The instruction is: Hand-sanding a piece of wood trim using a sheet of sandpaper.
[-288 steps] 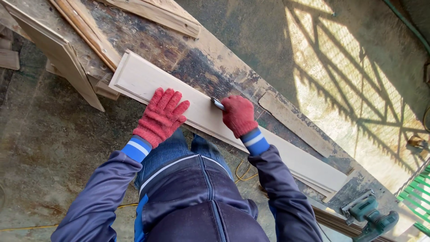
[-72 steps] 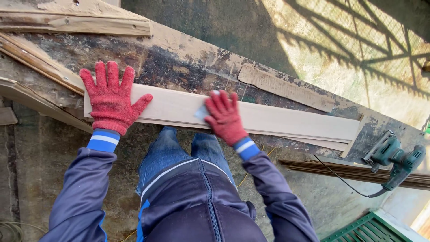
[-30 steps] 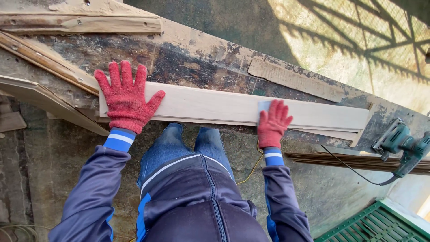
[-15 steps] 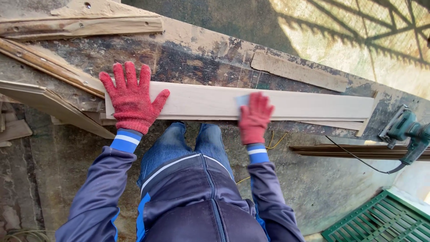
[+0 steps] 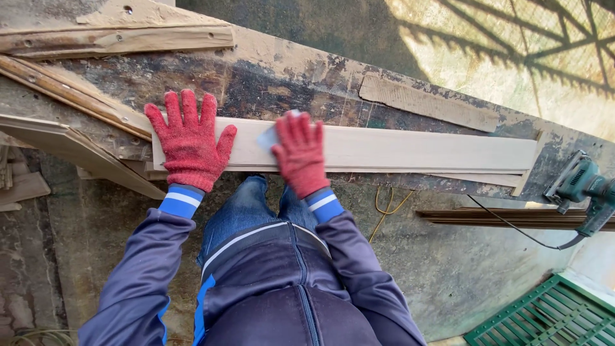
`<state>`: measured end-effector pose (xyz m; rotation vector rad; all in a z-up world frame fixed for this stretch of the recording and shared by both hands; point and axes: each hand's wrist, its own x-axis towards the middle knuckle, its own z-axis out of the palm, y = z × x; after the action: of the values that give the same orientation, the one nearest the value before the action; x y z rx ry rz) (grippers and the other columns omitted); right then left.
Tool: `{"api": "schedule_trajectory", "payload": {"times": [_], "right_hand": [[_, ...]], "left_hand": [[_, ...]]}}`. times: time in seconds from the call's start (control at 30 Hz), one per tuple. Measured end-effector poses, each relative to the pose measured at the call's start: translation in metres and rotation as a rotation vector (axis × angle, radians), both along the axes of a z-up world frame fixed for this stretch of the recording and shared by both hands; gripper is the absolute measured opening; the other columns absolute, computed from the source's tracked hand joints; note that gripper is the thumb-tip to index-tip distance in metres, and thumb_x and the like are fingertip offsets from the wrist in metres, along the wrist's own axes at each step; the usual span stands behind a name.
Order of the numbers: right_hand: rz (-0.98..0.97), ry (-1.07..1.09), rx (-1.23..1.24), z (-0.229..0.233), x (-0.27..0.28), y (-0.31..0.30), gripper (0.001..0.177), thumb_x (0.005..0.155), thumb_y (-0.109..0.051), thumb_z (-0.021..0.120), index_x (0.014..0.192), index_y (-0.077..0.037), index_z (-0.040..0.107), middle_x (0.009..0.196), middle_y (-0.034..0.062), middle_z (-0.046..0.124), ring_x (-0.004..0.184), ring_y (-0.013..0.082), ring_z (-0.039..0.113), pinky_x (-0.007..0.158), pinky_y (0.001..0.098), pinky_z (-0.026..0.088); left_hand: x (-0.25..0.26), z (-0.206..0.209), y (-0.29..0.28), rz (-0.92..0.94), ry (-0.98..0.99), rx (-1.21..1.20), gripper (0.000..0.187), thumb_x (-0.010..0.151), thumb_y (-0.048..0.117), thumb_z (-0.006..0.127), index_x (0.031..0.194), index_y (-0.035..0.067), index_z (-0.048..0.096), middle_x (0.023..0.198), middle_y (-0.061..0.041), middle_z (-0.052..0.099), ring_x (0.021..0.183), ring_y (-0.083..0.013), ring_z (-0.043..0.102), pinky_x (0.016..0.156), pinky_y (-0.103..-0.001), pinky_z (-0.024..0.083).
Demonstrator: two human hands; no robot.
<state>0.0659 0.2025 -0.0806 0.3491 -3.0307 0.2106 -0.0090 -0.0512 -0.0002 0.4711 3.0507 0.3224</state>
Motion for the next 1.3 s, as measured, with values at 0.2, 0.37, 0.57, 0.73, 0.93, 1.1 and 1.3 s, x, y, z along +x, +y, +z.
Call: {"api": "schedule_trajectory", "payload": {"times": [0.2, 0.37, 0.57, 0.73, 0.93, 1.1, 1.3], "right_hand": [[-0.642, -0.424, 0.140, 0.037, 0.026, 0.144, 0.063, 0.113, -0.047, 0.027, 0.168, -0.021, 0.018, 0.174, 0.0085, 0.011, 0.159, 0.0344, 0.005, 0.127, 0.0575, 0.001], [-0.860, -0.405, 0.181, 0.027, 0.014, 0.127, 0.064, 0.116, -0.044, 0.028, 0.169, -0.014, 0.008, 0.174, 0.0127, 0.006, 0.160, 0.0362, 0.004, 0.128, 0.0548, 0.000], [-0.071, -0.021, -0.020, -0.007, -0.030, -0.070, 0.067, 0.104, -0.057, 0.036, 0.162, -0.025, 0.032, 0.171, 0.0090, 0.023, 0.160, 0.0359, 0.006, 0.129, 0.0643, 0.001], [-0.042, -0.065, 0.008, 0.009, 0.003, 0.012, 0.065, 0.104, -0.054, 0.044, 0.160, -0.022, 0.039, 0.169, 0.0108, 0.029, 0.158, 0.0350, 0.016, 0.127, 0.0613, 0.009], [-0.734, -0.420, 0.157, 0.032, 0.053, 0.160, 0.071, 0.109, -0.059, 0.017, 0.169, -0.022, 0.016, 0.173, 0.0110, 0.013, 0.159, 0.0361, 0.009, 0.127, 0.0570, 0.001], [-0.535, -0.346, 0.270, 0.011, 0.050, 0.064, 0.067, 0.111, -0.047, 0.025, 0.168, -0.016, 0.008, 0.174, 0.0125, -0.004, 0.158, 0.0343, -0.008, 0.125, 0.0554, -0.009], [-0.296, -0.093, 0.161, 0.005, 0.066, 0.094, 0.064, 0.109, -0.054, 0.037, 0.164, -0.022, 0.031, 0.173, 0.0095, 0.018, 0.159, 0.0327, 0.007, 0.127, 0.0574, -0.001]], "left_hand": [[-0.002, 0.004, 0.001, 0.012, 0.033, -0.019, 0.069, 0.108, 0.059, 0.058, 0.155, 0.009, 0.063, 0.154, -0.031, 0.056, 0.152, -0.0498, 0.038, 0.123, -0.072, 0.001], [-0.002, 0.007, 0.001, 0.033, 0.020, 0.000, 0.071, 0.104, 0.059, 0.060, 0.155, 0.009, 0.062, 0.155, -0.031, 0.056, 0.152, -0.0494, 0.038, 0.123, -0.073, 0.003], [0.002, -0.018, -0.001, 0.025, 0.210, 0.181, 0.055, 0.106, 0.025, 0.063, 0.150, -0.006, 0.054, 0.145, -0.038, 0.057, 0.140, -0.0556, 0.046, 0.118, -0.075, 0.014], [0.001, -0.014, -0.003, 0.027, 0.219, 0.130, 0.052, 0.106, 0.026, 0.064, 0.148, -0.005, 0.059, 0.145, -0.036, 0.059, 0.141, -0.0527, 0.047, 0.120, -0.072, 0.015], [0.001, -0.008, -0.001, 0.042, 0.143, 0.016, 0.059, 0.105, 0.041, 0.067, 0.150, 0.002, 0.066, 0.148, -0.031, 0.062, 0.146, -0.0492, 0.046, 0.125, -0.070, 0.009], [0.005, -0.006, 0.000, 0.037, 0.109, -0.002, 0.061, 0.104, 0.042, 0.067, 0.152, 0.004, 0.065, 0.152, -0.031, 0.061, 0.149, -0.0491, 0.044, 0.125, -0.070, 0.007], [0.002, -0.007, 0.001, 0.019, 0.117, -0.025, 0.062, 0.105, 0.043, 0.066, 0.154, 0.004, 0.063, 0.152, -0.030, 0.061, 0.149, -0.0487, 0.044, 0.125, -0.070, 0.007]]}}
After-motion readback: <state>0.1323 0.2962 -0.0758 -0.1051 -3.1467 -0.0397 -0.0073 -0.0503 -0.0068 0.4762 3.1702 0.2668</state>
